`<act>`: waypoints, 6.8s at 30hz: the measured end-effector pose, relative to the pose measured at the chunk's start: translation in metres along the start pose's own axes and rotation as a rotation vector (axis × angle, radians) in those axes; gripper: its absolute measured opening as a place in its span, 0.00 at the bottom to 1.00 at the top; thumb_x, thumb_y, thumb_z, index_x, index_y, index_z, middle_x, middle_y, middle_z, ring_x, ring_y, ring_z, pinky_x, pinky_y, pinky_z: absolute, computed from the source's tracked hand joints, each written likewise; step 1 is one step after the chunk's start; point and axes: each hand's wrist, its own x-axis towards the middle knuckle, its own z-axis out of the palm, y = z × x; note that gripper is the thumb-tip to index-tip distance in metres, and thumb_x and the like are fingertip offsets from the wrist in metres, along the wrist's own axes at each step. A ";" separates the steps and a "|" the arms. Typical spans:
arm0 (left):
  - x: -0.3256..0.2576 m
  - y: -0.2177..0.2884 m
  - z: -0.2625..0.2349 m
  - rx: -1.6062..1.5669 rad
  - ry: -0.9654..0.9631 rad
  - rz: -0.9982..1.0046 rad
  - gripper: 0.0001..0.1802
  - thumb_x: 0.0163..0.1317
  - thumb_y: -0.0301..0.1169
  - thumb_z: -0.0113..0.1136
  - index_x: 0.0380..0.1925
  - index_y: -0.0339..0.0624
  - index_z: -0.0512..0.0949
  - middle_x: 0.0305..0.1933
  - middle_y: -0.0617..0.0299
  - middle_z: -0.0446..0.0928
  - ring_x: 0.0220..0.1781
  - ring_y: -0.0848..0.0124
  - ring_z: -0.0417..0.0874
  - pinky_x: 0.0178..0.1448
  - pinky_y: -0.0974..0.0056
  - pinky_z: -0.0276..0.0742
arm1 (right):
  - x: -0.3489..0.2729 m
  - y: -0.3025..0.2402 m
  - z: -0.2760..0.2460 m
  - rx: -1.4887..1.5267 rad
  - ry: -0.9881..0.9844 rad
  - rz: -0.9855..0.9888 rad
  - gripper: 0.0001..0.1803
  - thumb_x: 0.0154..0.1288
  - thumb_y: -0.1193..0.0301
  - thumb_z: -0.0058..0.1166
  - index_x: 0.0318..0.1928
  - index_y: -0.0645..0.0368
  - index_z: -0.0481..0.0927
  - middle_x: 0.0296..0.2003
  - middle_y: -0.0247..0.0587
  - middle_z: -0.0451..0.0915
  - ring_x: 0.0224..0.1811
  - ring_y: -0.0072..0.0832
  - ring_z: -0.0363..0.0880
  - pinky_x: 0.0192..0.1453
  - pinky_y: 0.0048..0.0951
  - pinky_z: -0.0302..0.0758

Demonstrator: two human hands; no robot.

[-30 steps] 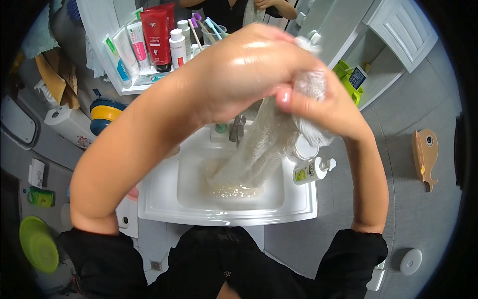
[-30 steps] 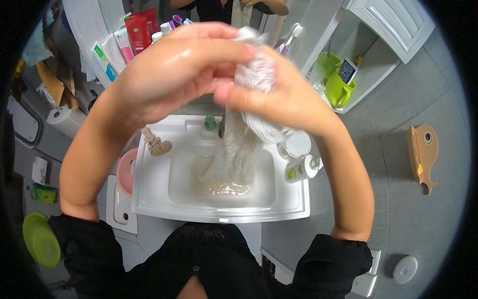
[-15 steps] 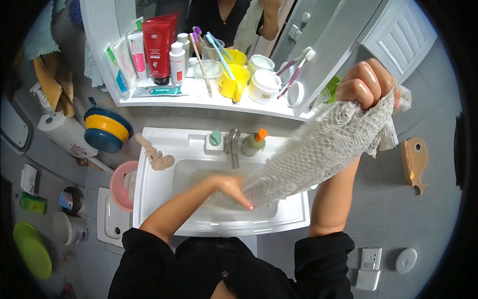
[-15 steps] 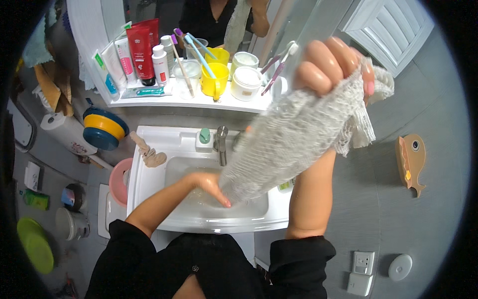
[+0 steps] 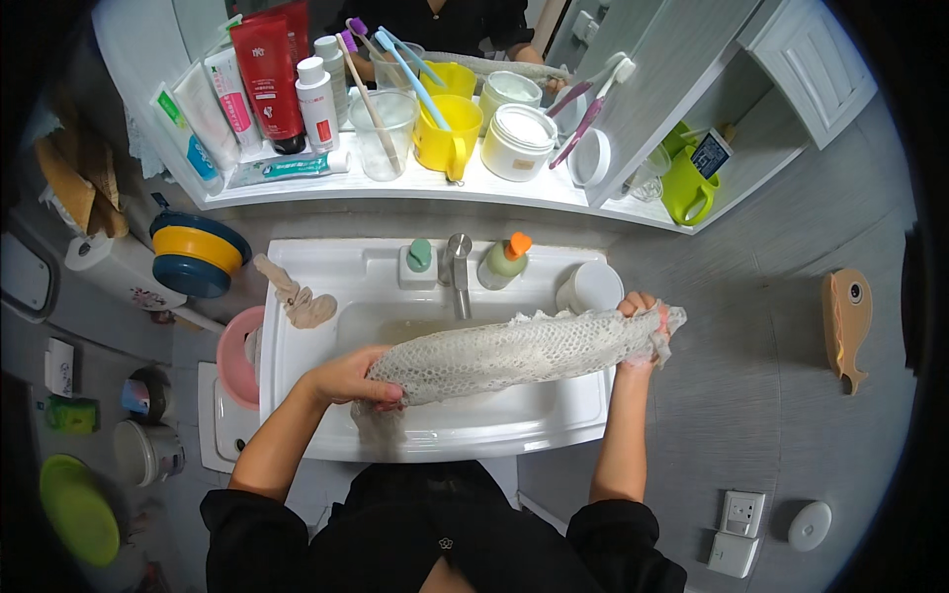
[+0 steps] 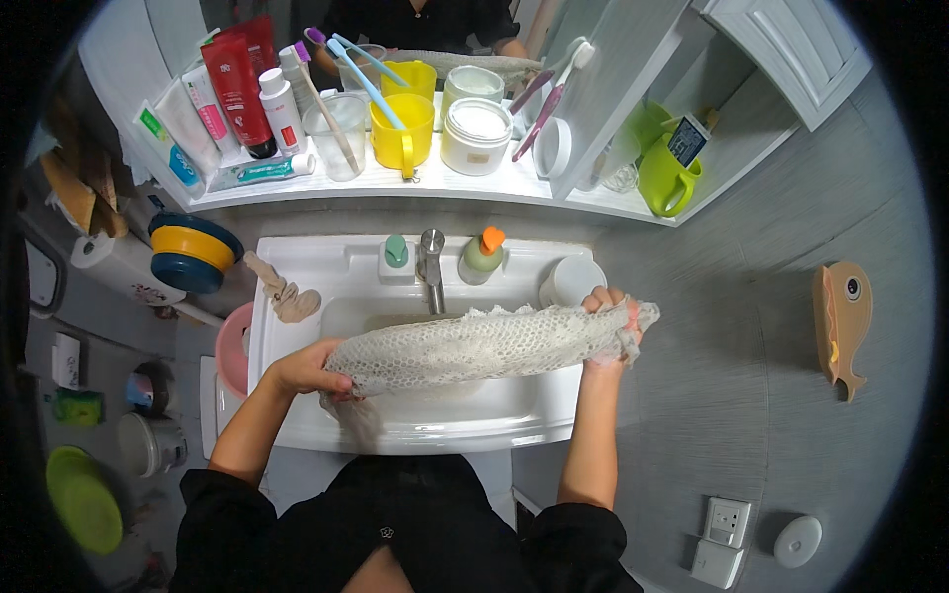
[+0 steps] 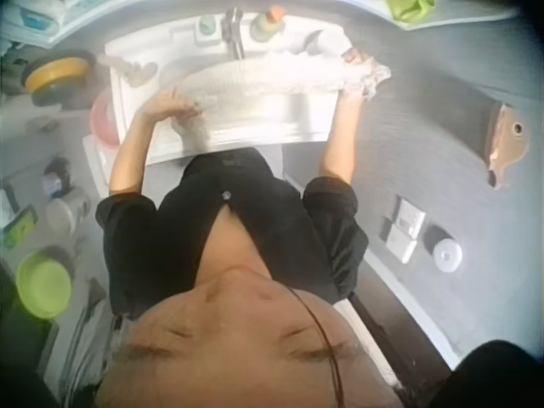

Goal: The person washes a white mesh garment by hand in a bathroom sink. They wet the item, rub it with their hands, rinse it under running water, and wring it out repeatedly. The person also briefly handles a red cloth and a green cloth during the process.

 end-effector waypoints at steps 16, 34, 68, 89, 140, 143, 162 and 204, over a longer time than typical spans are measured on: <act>0.126 -0.261 -0.148 0.220 0.763 -0.538 0.38 0.51 0.29 0.59 0.61 0.35 0.52 0.35 0.50 0.74 0.27 0.68 0.76 0.26 0.66 0.74 | -0.060 0.218 -0.174 -2.428 -0.192 0.888 0.44 0.48 0.61 0.59 0.64 0.42 0.49 0.63 0.53 0.48 0.64 0.54 0.46 0.61 0.50 0.59; 0.151 -0.263 -0.129 -0.854 0.251 -0.023 0.36 0.53 0.57 0.52 0.56 0.44 0.64 0.49 0.60 0.72 0.49 0.64 0.73 0.50 0.61 0.69 | -0.101 0.270 -0.081 -1.837 -0.633 0.132 0.19 0.40 0.72 0.58 0.39 0.59 0.77 0.48 0.52 0.68 0.52 0.49 0.64 0.55 0.45 0.61; 0.133 -0.275 -0.115 -0.220 0.740 0.177 0.28 0.60 0.36 0.50 0.59 0.45 0.58 0.56 0.56 0.65 0.56 0.64 0.67 0.58 0.62 0.65 | -0.115 0.297 -0.072 -1.930 -0.620 0.108 0.20 0.40 0.73 0.56 0.39 0.62 0.73 0.44 0.55 0.70 0.50 0.48 0.66 0.53 0.41 0.65; 0.094 -0.209 -0.070 -1.221 0.384 0.016 0.21 0.58 0.27 0.50 0.51 0.32 0.64 0.49 0.47 0.70 0.50 0.56 0.74 0.56 0.53 0.69 | -0.097 0.245 -0.115 -1.340 -0.243 0.701 0.33 0.49 0.74 0.57 0.56 0.62 0.59 0.52 0.52 0.66 0.55 0.40 0.67 0.56 0.32 0.65; 0.158 -0.298 -0.092 0.878 0.785 -0.334 0.29 0.54 0.43 0.56 0.54 0.45 0.63 0.59 0.56 0.62 0.60 0.57 0.62 0.60 0.52 0.58 | -0.081 0.253 -0.212 -2.513 -0.129 0.866 0.26 0.50 0.69 0.53 0.53 0.52 0.67 0.48 0.50 0.68 0.52 0.47 0.66 0.52 0.42 0.66; 0.147 -0.240 -0.091 1.613 0.786 -0.079 0.26 0.51 0.39 0.56 0.49 0.42 0.67 0.58 0.54 0.63 0.60 0.52 0.62 0.59 0.50 0.58 | -0.116 0.269 -0.216 -2.476 -0.624 0.481 0.22 0.47 0.73 0.52 0.48 0.54 0.72 0.45 0.47 0.71 0.47 0.42 0.71 0.45 0.41 0.70; 0.115 -0.287 -0.101 1.071 0.479 -0.182 0.24 0.53 0.32 0.52 0.51 0.41 0.67 0.56 0.48 0.64 0.61 0.54 0.61 0.63 0.58 0.58 | -0.091 0.156 -0.263 -2.612 -0.445 0.749 0.20 0.55 0.71 0.44 0.51 0.60 0.69 0.42 0.48 0.71 0.39 0.36 0.72 0.41 0.37 0.72; 0.036 -0.251 -0.096 1.351 0.820 -0.034 0.23 0.41 0.22 0.56 0.43 0.43 0.72 0.54 0.54 0.66 0.59 0.55 0.63 0.62 0.49 0.55 | -0.113 0.345 -0.182 -1.944 -0.492 0.791 0.18 0.46 0.71 0.54 0.42 0.55 0.76 0.35 0.49 0.78 0.38 0.43 0.77 0.43 0.37 0.72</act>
